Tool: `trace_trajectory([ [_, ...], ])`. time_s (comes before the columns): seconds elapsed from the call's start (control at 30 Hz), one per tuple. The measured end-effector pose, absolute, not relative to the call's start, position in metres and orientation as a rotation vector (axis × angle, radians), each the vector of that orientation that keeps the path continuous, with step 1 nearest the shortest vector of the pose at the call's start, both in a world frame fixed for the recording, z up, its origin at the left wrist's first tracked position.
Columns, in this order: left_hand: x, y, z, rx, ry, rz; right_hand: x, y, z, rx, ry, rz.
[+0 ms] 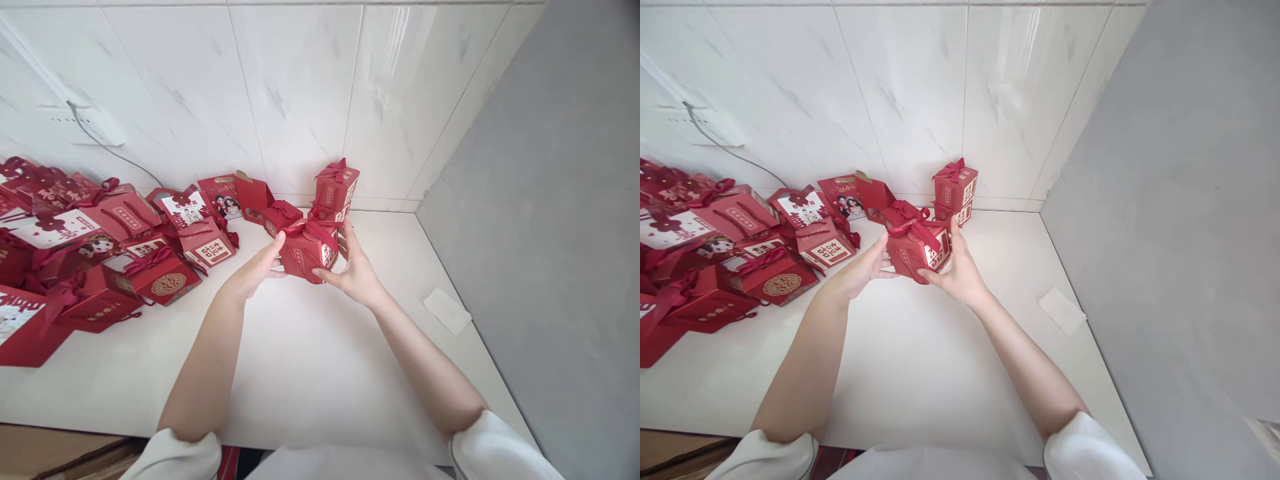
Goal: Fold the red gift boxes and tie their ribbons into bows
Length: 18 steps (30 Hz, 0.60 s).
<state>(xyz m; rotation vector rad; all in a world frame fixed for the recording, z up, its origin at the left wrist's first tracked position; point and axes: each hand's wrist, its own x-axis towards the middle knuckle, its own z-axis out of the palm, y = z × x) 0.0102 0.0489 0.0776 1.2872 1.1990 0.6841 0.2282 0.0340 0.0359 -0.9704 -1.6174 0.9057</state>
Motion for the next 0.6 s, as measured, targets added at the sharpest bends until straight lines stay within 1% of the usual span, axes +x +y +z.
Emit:
trace_trajectory([
  [0.1,0.004,0.049,0.075,1.453,1.175,0.638,0.226,0.034,0.03,-1.094,-1.713,0.851],
  [0.2,-0.003,0.054,0.063,1.688,1.16,0.521,0.216,0.032,0.025,-1.354,-1.802,0.851],
  [0.33,-0.013,0.066,0.047,1.906,1.349,0.304,0.214,0.024,0.033,-1.652,-2.138,0.761],
  [0.43,-0.02,0.071,0.046,1.945,1.599,0.214,0.234,0.024,0.047,-1.701,-2.253,0.919],
  [0.5,-0.024,0.073,0.048,1.896,1.717,0.17,0.251,0.029,0.053,-1.778,-2.145,1.041],
  [0.6,-0.024,0.074,0.048,1.865,1.703,0.17,0.267,0.043,0.044,-1.783,-1.955,1.111],
])
